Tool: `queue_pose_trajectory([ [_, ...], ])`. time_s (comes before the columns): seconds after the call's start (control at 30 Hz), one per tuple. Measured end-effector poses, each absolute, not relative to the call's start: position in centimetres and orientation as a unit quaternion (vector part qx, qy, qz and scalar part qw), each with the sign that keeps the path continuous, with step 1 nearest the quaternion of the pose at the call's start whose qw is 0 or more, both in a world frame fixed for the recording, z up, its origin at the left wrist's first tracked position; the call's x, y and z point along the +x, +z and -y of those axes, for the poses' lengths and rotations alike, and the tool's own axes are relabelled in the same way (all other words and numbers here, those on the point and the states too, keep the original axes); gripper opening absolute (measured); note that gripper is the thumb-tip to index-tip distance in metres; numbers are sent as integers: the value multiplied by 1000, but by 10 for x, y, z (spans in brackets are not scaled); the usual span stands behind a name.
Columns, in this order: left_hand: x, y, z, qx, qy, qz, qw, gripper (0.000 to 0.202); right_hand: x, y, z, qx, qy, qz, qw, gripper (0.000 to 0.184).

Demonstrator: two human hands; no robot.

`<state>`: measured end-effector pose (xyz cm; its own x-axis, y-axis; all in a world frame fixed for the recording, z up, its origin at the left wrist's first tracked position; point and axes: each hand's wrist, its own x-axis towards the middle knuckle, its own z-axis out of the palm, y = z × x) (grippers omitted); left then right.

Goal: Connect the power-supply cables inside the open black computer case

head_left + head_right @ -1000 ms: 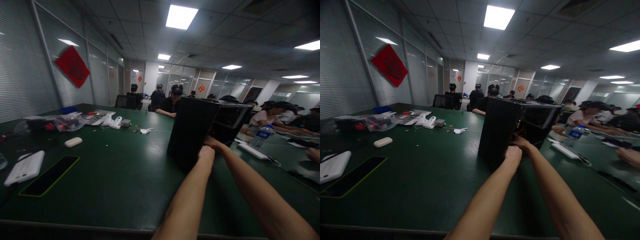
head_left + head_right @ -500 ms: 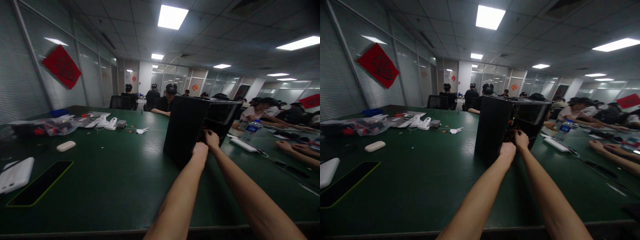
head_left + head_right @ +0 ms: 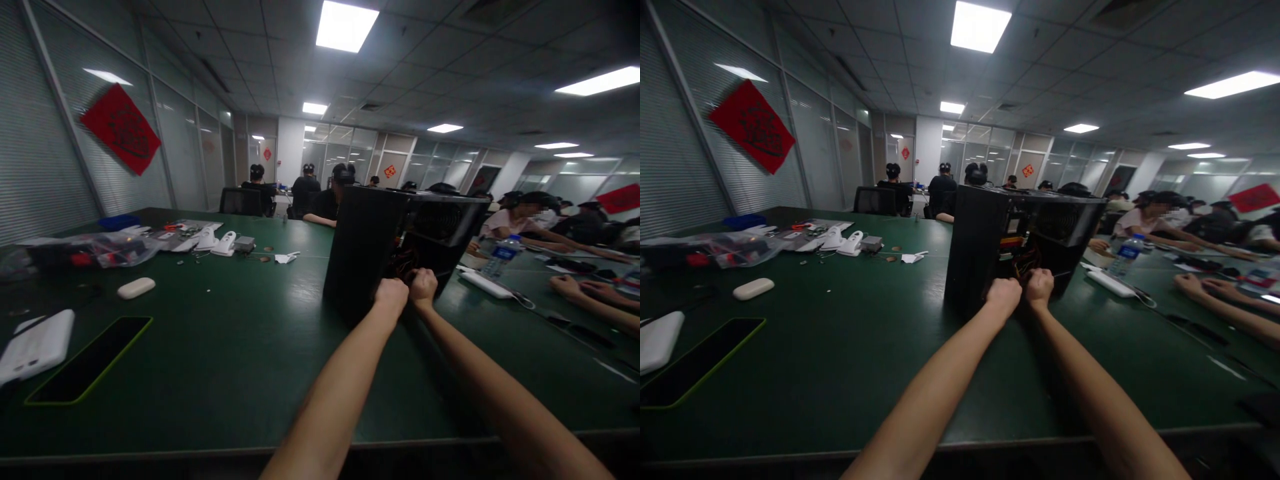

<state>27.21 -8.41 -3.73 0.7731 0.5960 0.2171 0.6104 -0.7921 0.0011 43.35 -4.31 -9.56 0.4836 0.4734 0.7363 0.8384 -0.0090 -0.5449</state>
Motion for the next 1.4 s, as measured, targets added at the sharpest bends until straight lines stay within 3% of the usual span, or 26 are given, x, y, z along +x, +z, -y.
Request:
queue_pose_trajectory([
  [0.53,163,-44,73,-925,-161,332,94,39,329,-109,42,-678,-249,420,550,38],
  [0.73,119,-44,66,-916,-166,338,136,38,286,-107,46,-658,-293,452,526,33],
  [0.9,74,-43,62,-908,-160,350,162,37,241,-106,51,-632,-318,505,494,38],
  [1.4,7,-32,57,-890,-109,386,216,38,169,-102,43,-605,-312,530,506,33],
])
